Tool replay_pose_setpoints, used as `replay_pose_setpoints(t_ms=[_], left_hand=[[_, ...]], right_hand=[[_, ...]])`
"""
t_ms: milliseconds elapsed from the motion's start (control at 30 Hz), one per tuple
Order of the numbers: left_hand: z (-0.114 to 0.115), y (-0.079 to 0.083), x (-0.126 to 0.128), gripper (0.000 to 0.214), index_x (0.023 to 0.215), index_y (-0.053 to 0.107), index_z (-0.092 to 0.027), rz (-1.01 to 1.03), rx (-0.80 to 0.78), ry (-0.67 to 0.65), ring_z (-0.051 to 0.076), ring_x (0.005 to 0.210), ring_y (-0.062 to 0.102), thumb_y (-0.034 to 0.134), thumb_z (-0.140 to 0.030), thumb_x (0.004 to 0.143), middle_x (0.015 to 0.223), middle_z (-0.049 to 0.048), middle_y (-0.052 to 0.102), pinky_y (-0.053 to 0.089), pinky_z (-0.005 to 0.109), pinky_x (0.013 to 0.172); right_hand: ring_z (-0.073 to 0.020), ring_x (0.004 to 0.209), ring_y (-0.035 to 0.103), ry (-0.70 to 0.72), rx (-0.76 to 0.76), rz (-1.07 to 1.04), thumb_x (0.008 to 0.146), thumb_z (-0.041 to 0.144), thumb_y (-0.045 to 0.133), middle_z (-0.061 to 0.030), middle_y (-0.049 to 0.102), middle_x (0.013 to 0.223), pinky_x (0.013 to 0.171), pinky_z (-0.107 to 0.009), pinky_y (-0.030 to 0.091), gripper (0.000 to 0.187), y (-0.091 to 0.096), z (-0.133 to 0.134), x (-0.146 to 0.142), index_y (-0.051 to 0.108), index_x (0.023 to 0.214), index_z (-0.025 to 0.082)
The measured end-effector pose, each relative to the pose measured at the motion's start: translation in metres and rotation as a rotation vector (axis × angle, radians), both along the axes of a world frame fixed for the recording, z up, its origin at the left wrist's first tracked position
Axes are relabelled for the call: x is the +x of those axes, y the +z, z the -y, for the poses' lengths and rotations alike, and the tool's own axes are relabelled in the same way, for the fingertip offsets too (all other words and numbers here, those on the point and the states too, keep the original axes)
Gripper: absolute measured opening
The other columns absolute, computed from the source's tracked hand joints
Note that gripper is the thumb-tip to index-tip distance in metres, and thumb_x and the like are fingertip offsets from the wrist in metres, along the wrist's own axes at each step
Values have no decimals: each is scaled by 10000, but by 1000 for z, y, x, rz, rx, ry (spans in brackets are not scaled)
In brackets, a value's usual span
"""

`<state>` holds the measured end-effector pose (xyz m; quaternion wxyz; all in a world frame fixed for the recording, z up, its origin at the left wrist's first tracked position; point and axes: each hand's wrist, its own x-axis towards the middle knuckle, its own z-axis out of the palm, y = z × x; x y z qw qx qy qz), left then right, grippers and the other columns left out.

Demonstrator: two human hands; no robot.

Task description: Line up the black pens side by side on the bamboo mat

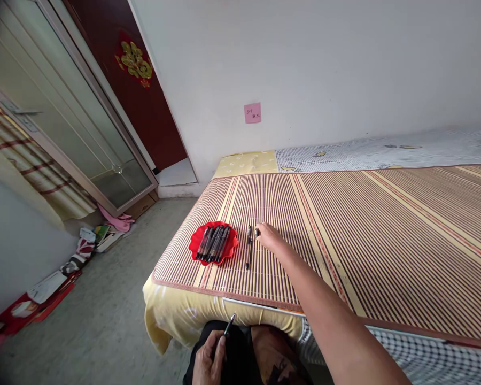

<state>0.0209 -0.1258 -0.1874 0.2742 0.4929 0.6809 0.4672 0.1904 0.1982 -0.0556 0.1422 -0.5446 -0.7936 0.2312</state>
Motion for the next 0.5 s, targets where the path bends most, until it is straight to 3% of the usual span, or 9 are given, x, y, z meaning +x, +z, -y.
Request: replay_pose_setpoints(t_ms=[500], left_hand=[[-1,-5,-1,445,848,658,-203,-32,5,-1,142,557,512,439,-559,998,587,-28,515,384,233,584]], right_hand=[[-169,870,676,-4,4,-44,858,132,668,-84,708,1158,712,-258,502,288,-16,-10,-8,717,1139,173]])
